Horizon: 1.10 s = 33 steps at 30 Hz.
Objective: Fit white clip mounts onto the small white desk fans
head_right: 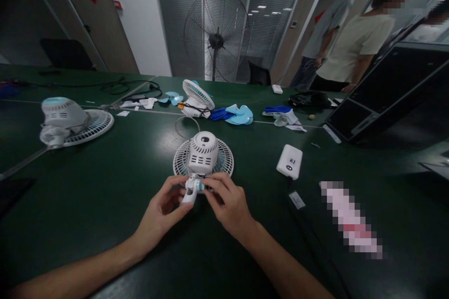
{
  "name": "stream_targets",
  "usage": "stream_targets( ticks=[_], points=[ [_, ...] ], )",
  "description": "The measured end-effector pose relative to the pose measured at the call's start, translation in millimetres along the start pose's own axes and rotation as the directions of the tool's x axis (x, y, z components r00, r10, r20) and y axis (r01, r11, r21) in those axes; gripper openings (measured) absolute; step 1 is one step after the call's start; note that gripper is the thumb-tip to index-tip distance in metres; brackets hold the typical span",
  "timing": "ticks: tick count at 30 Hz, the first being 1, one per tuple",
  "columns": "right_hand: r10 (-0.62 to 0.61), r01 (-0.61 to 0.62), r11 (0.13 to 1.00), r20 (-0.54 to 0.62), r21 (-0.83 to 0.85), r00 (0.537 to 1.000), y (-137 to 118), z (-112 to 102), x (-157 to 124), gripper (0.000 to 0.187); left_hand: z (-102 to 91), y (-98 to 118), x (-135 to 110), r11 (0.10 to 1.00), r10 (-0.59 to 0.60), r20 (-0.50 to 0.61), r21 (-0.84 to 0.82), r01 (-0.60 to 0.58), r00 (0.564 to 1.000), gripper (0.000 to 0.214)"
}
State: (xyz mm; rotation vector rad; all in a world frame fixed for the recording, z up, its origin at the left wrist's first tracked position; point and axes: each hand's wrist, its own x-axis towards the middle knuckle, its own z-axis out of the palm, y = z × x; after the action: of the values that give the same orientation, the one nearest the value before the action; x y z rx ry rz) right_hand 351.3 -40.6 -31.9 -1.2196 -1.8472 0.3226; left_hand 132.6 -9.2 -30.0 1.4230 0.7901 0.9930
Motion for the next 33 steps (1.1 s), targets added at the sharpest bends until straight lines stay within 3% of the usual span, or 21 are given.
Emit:
stream_targets(
  ticks=[4, 8, 14, 20, 23, 29, 33],
  points=[
    [0.085, -0.084, 0.996, -0.051, 0.035, 0.995, -0.3, 2.1, 3.9, 0.011, -0.7, -1.9, -0.6, 1.0, -0.009, 0.009, 0.005, 0.009, 1.0, 0.047],
    [0.189, -0.183, 0.967, -0.019, 0.175, 0.982, -2.1, 6.4, 3.7, 0.015, -0.7, -3.0, -0.9, 1.0, -0.003, 0.013, 0.0, 0.003, 1.0, 0.046],
    [0.038, -0.036, 0.992, -0.015, 0.123, 0.999, 2.2, 3.8, 0.2, 0.022, 0.7, 0.1, -1.1, 1.0, -0.014, -0.004, -0.009, 0.014, 1.0, 0.046],
    [0.135, -0.129, 0.977, -0.027, 0.171, 0.99, 1.2, 4.0, 4.8, 0.01, 0.5, 0.5, -1.6, 1.0, -0.001, 0.003, 0.002, 0.001, 1.0, 0.046],
    [0.183, -0.177, 0.962, -0.007, 0.208, 0.983, -2.4, 4.2, 5.1, 0.013, 0.0, -0.5, -1.1, 1.0, 0.007, 0.007, 0.005, -0.007, 1.0, 0.047],
    [0.062, -0.059, 0.985, -0.014, 0.159, 0.998, -4.8, 1.8, 1.1, 0.023, -0.4, -1.6, -0.5, 1.0, 0.006, 0.005, -0.004, -0.006, 1.0, 0.047],
    [0.159, -0.147, 0.971, -0.048, 0.19, 0.986, -3.0, 5.1, 2.7, 0.012, 0.6, 0.7, -0.8, 1.0, -0.004, 0.006, 0.001, 0.004, 1.0, 0.046]
  ],
)
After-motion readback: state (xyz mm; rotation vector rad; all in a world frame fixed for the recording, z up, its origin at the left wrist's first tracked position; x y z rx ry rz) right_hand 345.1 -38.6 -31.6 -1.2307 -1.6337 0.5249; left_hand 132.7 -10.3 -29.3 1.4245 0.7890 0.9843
